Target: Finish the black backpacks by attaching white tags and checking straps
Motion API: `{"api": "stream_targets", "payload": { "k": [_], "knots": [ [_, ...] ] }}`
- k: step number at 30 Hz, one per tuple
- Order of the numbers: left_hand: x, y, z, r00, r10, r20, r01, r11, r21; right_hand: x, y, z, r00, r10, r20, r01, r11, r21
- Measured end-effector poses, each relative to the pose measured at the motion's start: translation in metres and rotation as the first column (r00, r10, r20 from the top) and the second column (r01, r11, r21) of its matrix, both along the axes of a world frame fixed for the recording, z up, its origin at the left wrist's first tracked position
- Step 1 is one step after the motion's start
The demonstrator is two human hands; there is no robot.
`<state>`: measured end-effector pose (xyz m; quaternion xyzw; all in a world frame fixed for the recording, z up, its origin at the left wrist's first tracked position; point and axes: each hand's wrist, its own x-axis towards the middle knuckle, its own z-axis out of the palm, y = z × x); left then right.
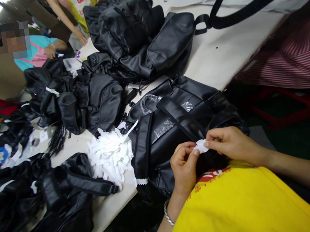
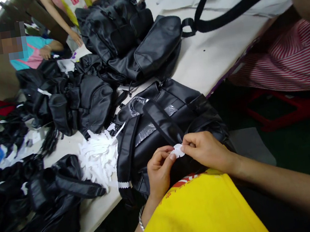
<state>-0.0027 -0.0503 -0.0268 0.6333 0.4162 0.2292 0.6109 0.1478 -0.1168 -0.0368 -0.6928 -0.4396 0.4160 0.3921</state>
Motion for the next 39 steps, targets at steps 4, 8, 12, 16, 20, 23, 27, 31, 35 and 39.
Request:
{"api": "stream_targets", "payload": {
  "k": [4,8,12,16,20,23,27,31,35,39],
  "knots": [
    [-0.002,-0.003,0.002,1.0,0.001,-0.005,-0.001,1.0,-0.01,0.001,-0.004,-0.004,0.997,-0.013,-0.072,0.012,1.0,-0.016],
    [-0.001,-0.002,0.005,1.0,-0.012,-0.006,0.012,1.0,-0.023,0.002,-0.006,0.0,0.999,-0.005,-0.048,0.005,1.0,0.003],
    [0.002,0.003,0.005,0.999,0.037,-0.017,-0.039,0.993,-0.114,0.0,-0.004,0.008,0.988,0.098,0.121,-0.109,0.99,0.089],
    [0.002,0.006,0.001,0.999,0.032,0.027,-0.026,0.981,-0.193,0.0,-0.001,0.007,0.978,0.093,0.185,-0.101,0.994,0.036],
    [0.0,0.004,-0.004,0.999,0.032,0.042,-0.022,0.973,-0.232,0.002,-0.001,0.003,0.952,0.136,0.275,-0.137,0.99,-0.017],
    [0.003,0.005,-0.003,0.996,0.074,0.044,-0.056,0.945,-0.323,0.005,-0.005,0.005,0.943,0.156,0.294,-0.156,0.987,-0.023],
    [0.014,0.009,-0.002,0.997,-0.007,-0.082,-0.025,0.927,-0.374,0.018,-0.016,0.005,0.975,0.007,0.222,-0.018,0.999,0.045],
    [0.024,0.012,-0.005,0.989,-0.081,-0.12,0.036,0.941,-0.337,0.032,-0.025,-0.001,0.996,-0.067,0.058,0.068,0.998,-0.003],
    [0.027,0.009,-0.002,0.998,-0.037,0.058,0.057,0.923,-0.38,0.03,-0.022,-0.001,0.946,0.094,-0.311,-0.097,0.995,0.003],
    [0.028,0.005,0.005,0.994,0.037,0.104,0.004,0.93,-0.368,0.02,-0.014,0.006,0.924,0.085,-0.372,-0.084,0.996,0.021]
  ]
}}
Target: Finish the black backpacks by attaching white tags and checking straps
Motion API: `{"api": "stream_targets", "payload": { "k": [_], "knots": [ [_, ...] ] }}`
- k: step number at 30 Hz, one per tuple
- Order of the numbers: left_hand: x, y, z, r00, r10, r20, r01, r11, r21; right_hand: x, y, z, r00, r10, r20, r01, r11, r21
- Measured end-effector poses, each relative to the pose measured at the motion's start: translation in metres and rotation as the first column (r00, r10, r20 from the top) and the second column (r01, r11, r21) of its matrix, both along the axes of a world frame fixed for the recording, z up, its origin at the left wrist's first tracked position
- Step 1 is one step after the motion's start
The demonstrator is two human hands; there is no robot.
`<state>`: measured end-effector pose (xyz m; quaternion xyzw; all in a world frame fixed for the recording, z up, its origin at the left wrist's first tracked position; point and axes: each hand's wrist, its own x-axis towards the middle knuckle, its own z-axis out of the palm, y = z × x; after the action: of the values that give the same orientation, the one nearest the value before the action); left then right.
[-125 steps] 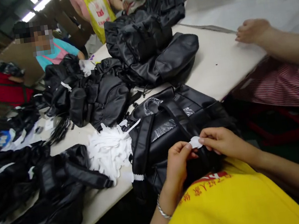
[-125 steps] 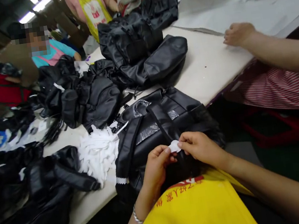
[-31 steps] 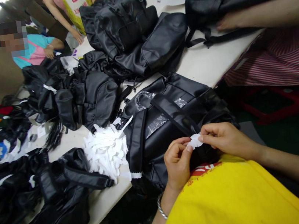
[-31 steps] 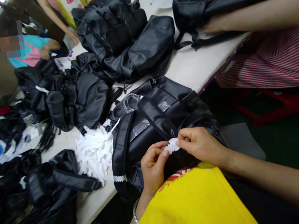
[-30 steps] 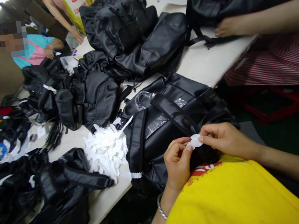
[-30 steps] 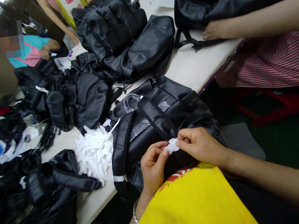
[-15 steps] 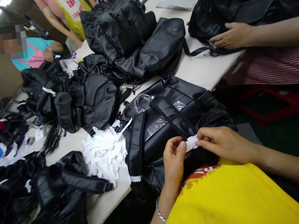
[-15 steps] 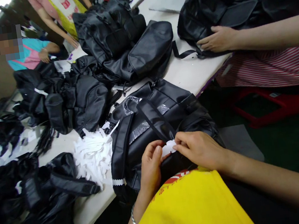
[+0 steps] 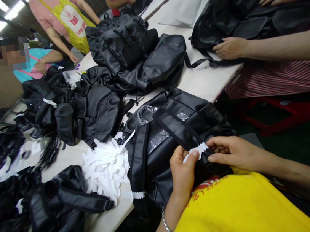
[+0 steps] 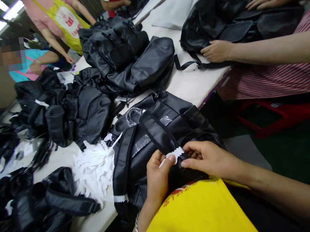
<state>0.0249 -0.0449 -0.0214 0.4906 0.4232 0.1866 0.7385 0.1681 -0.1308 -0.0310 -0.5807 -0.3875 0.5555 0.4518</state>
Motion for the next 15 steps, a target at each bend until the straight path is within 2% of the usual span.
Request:
{"api": "stream_targets", "payload": {
  "k": [2,3,6,8,10,13,15],
  "knots": [
    [0.001,-0.001,0.001,0.998,0.046,0.046,-0.044,0.998,-0.044,-0.004,0.003,-0.002,0.997,-0.062,-0.056,0.061,0.998,-0.017],
    [0.002,-0.002,0.0,0.994,0.081,0.08,-0.074,0.993,-0.089,-0.005,0.004,-0.004,0.986,-0.095,-0.137,0.092,0.995,-0.033],
    [0.005,-0.002,-0.001,0.973,0.176,0.15,-0.138,0.962,-0.234,-0.007,0.003,-0.014,0.872,-0.185,-0.454,0.148,0.982,-0.115],
    [0.006,-0.001,-0.002,0.968,0.19,0.166,-0.14,0.952,-0.274,-0.008,0.002,-0.019,0.806,-0.205,-0.556,0.139,0.977,-0.159],
    [0.005,-0.001,-0.002,0.97,0.176,0.169,-0.128,0.956,-0.263,-0.008,0.001,-0.02,0.853,-0.184,-0.488,0.13,0.981,-0.142],
    [0.002,-0.002,-0.008,0.987,0.097,0.129,-0.069,0.976,-0.207,-0.009,0.005,-0.016,0.96,-0.18,-0.213,0.177,0.984,-0.033],
    [0.001,-0.001,-0.018,0.989,0.058,0.135,-0.032,0.983,-0.183,-0.01,0.012,-0.015,0.971,-0.207,-0.119,0.211,0.977,0.017]
  ]
}}
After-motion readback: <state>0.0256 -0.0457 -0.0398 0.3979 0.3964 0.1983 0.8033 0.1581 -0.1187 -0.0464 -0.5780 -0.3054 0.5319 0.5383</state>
